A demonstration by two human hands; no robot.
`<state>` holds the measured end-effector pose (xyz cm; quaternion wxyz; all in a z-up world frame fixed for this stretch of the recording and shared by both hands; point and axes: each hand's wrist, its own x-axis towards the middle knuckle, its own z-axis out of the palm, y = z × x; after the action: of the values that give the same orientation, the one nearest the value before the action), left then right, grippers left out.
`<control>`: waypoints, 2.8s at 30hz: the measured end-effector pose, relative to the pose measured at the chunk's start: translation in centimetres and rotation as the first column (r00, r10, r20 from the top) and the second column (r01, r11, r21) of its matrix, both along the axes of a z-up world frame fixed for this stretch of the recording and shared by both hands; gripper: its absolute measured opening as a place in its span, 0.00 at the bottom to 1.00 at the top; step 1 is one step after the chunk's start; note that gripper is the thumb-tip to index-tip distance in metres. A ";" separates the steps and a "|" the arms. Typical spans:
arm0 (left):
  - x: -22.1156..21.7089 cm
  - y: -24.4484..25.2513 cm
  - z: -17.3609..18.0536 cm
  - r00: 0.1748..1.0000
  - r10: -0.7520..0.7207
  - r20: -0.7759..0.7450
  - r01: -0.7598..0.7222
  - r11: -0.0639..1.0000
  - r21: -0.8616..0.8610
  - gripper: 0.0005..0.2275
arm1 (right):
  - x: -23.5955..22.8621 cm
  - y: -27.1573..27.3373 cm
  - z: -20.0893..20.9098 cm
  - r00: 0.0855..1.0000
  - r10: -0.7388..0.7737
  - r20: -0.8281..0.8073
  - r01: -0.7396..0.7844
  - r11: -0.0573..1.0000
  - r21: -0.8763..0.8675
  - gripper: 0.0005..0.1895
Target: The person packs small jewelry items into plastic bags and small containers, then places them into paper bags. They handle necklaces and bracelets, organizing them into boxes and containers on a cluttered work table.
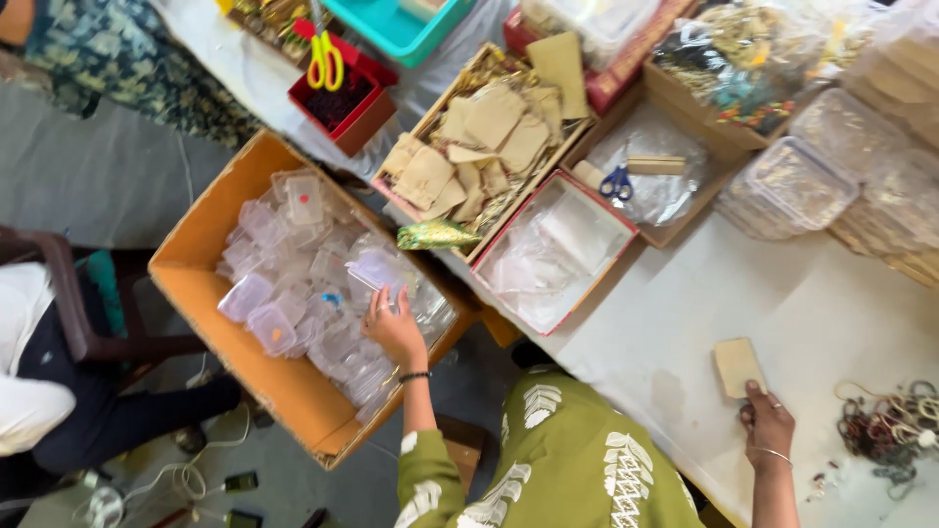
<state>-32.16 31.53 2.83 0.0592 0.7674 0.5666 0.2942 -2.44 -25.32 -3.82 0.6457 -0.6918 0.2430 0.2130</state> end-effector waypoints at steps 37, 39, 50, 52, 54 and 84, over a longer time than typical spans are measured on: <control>28.5 -30.8 -1.7 -0.371 -0.903 -0.217 0.893 -0.283 -0.351 0.31 | 1.5 4.4 7.2 0.881 0.418 0.220 -0.071 0.578 -0.813 0.13; 28.3 -30.9 -1.8 -0.367 -0.903 -0.223 0.901 -0.285 -0.328 0.31 | 2.2 3.2 4.1 0.922 0.317 0.222 -0.034 0.637 -0.771 0.19; 29.4 -31.4 -0.3 -0.217 -0.976 -0.018 0.822 -0.172 -0.542 0.28 | 0.5 -1.9 -6.1 0.803 0.441 0.401 -0.248 0.859 -0.449 0.26; 29.8 -31.2 -3.7 0.119 -0.965 0.234 0.731 -0.075 -0.679 0.30 | -0.3 -3.8 -4.8 0.724 0.502 0.474 -0.451 0.864 -0.224 0.33; 30.0 -32.2 -2.6 0.178 -0.947 0.267 0.754 -0.044 -0.656 0.33 | -0.3 -3.2 0.0 0.725 0.548 0.418 -0.521 0.833 -0.187 0.37; 34.3 -32.9 -1.4 -0.099 -0.994 -0.050 0.781 -0.047 -0.623 0.26 | 2.4 4.3 3.5 0.934 0.352 -0.052 -0.298 0.695 -0.654 0.09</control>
<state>2.18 -1.37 1.41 0.2510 0.9484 -0.0950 -0.1687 -0.07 -21.03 -0.30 0.3247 -0.9124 0.1503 0.1987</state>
